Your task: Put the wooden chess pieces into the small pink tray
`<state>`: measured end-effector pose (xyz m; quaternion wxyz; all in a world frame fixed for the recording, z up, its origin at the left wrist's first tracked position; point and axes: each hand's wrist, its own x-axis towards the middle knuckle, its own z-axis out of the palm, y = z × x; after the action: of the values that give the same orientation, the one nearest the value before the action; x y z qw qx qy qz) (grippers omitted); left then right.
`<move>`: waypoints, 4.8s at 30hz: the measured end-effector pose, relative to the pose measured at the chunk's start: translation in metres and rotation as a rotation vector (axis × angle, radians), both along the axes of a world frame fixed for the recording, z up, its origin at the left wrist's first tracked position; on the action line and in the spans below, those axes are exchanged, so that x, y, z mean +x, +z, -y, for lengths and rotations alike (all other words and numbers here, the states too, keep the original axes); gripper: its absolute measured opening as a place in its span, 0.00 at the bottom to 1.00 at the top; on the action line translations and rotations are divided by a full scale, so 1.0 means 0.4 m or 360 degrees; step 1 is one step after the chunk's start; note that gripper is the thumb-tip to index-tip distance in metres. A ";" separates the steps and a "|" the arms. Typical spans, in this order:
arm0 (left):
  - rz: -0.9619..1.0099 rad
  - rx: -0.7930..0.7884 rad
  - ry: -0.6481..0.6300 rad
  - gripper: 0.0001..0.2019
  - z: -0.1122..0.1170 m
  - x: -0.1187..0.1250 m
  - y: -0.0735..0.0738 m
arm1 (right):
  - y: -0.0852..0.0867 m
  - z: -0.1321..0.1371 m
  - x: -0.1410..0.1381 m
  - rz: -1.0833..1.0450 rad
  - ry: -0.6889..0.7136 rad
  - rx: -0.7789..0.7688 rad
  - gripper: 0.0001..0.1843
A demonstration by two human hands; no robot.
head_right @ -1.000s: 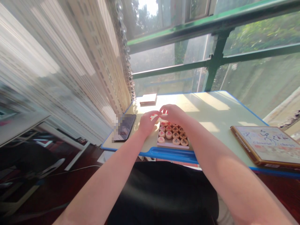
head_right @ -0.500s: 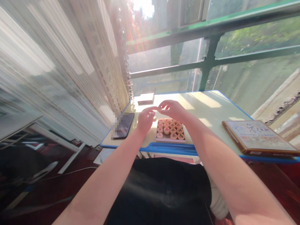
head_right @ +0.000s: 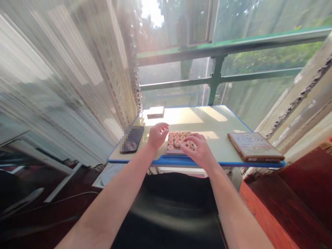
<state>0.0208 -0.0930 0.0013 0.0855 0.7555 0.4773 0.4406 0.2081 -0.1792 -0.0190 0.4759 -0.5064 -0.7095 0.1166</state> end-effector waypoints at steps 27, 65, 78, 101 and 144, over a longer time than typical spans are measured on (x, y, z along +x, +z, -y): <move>-0.0083 -0.0097 -0.0230 0.07 0.163 -0.014 -0.047 | -0.019 -0.019 -0.005 0.0153 0.0031 -0.0112 0.11; -0.0211 -0.0051 -0.0172 0.09 0.176 -0.007 -0.039 | -0.027 -0.028 -0.008 0.0156 0.0064 0.0043 0.11; -0.0253 -0.0072 -0.0184 0.11 0.176 -0.009 -0.039 | -0.026 -0.030 -0.010 0.0211 0.0075 0.0059 0.12; -0.0340 -0.0069 -0.0155 0.10 0.169 -0.005 -0.045 | -0.018 -0.005 -0.013 0.0247 0.0015 0.0081 0.13; -0.0267 0.0177 -0.0073 0.08 0.185 -0.014 -0.047 | -0.025 -0.004 -0.007 0.0459 0.0158 0.0236 0.09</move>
<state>0.0153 -0.1668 -0.0175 0.0132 0.8040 0.4402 0.3996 0.2052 -0.1776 -0.0289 0.3989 -0.4456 -0.8013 0.0136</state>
